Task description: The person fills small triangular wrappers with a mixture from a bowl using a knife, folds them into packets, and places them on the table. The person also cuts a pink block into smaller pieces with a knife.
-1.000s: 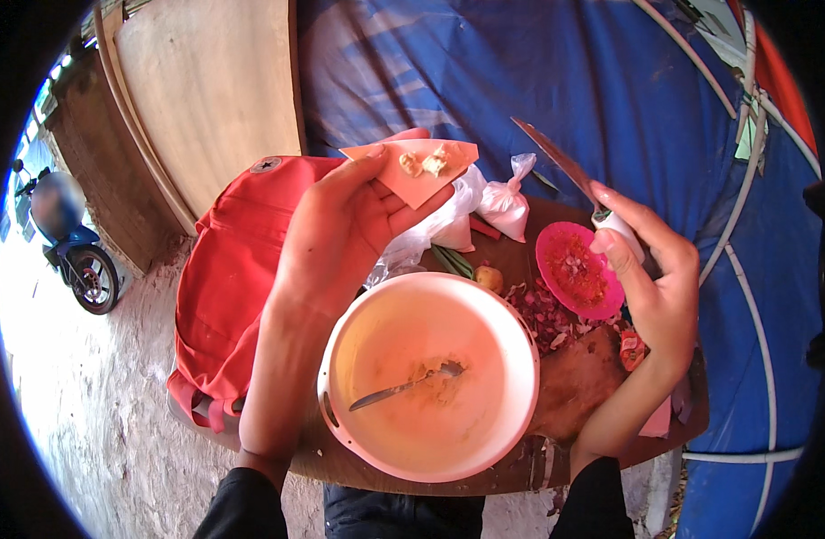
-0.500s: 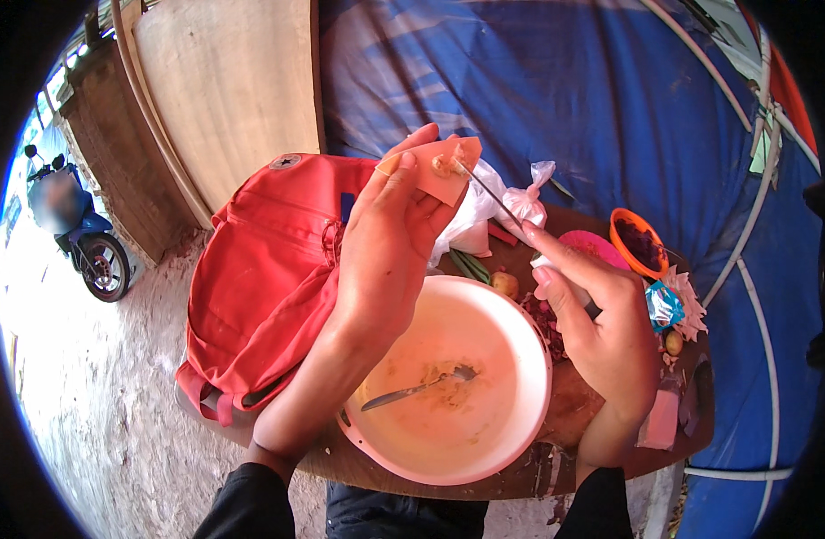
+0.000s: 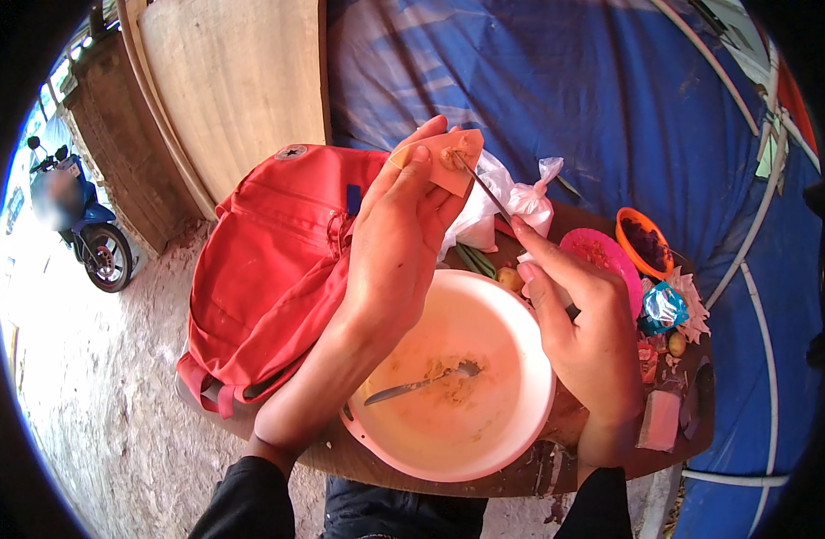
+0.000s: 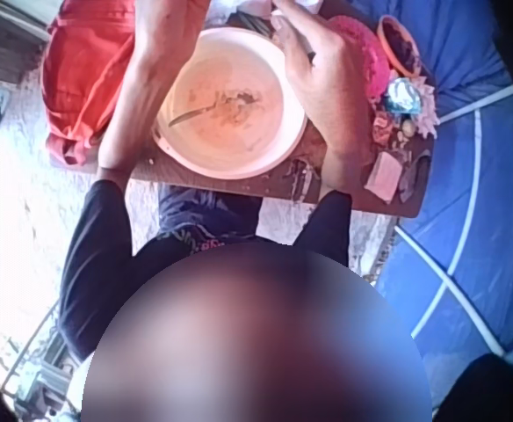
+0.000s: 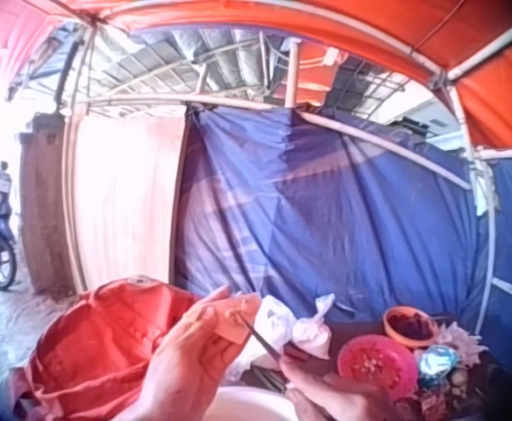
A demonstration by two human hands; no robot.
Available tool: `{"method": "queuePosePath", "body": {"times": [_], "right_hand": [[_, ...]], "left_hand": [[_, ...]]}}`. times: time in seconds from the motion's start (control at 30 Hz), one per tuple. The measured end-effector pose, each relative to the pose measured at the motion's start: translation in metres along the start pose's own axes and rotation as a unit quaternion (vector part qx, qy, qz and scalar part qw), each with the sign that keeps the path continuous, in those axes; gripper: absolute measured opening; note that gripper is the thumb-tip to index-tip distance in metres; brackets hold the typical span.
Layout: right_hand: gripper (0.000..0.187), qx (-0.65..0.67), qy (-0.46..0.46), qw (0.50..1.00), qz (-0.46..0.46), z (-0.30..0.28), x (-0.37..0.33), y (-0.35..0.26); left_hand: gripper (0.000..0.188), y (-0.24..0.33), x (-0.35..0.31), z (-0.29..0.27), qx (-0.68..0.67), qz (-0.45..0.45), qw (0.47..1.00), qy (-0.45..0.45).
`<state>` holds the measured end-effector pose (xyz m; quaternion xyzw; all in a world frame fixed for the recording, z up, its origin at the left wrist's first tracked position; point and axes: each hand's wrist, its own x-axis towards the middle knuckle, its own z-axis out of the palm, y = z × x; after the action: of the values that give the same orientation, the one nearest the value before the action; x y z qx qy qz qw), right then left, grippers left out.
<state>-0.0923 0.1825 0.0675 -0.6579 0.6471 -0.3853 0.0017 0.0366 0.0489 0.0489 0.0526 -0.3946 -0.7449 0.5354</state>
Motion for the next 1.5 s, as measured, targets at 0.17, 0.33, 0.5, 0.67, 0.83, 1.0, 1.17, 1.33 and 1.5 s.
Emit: {"method": "queuePosePath", "body": {"times": [0.17, 0.33, 0.5, 0.67, 0.83, 1.0, 1.17, 1.33, 1.5], "right_hand": [[0.034, -0.059, 0.0, 0.998, 0.003, 0.004, -0.004, -0.007], [0.044, -0.143, 0.003, 0.99, -0.005, 0.01, -0.009, -0.017], [0.042, -0.197, -0.013, 0.98, 0.002, 0.012, -0.015, -0.022], [0.044, -0.222, -0.017, 0.975, -0.009, 0.009, -0.017, -0.022], [0.041, -0.192, -0.028, 0.981, -0.015, -0.006, -0.014, -0.019], [0.033, -0.049, 0.051, 0.997, -0.017, -0.025, -0.008, -0.005], [0.028, -0.07, 0.029, 0.996, -0.043, -0.047, -0.003, 0.01], [0.028, -0.074, 0.032, 0.996, -0.037, -0.055, 0.001, 0.022], [0.028, -0.065, 0.034, 0.995, -0.065, -0.054, 0.005, 0.029]], "left_hand": [[0.046, -0.002, 0.003, -0.003, -0.057, -0.022, 0.998, -0.003], [0.042, -0.004, 0.004, -0.009, -0.095, -0.048, 0.994, 0.013], [0.037, -0.005, 0.005, -0.015, -0.15, -0.1, 0.982, 0.059], [0.035, -0.006, 0.008, -0.023, -0.166, -0.128, 0.976, 0.052], [0.035, -0.007, 0.013, -0.023, -0.164, -0.141, 0.973, 0.078], [0.039, -0.001, 0.015, -0.02, -0.12, -0.136, 0.983, -0.019], [0.043, -0.001, 0.013, -0.018, -0.081, -0.173, 0.98, -0.054], [0.035, -0.005, 0.016, -0.022, -0.096, -0.202, 0.972, -0.071], [0.035, -0.004, 0.013, -0.021, -0.069, -0.209, 0.97, -0.107]]}}
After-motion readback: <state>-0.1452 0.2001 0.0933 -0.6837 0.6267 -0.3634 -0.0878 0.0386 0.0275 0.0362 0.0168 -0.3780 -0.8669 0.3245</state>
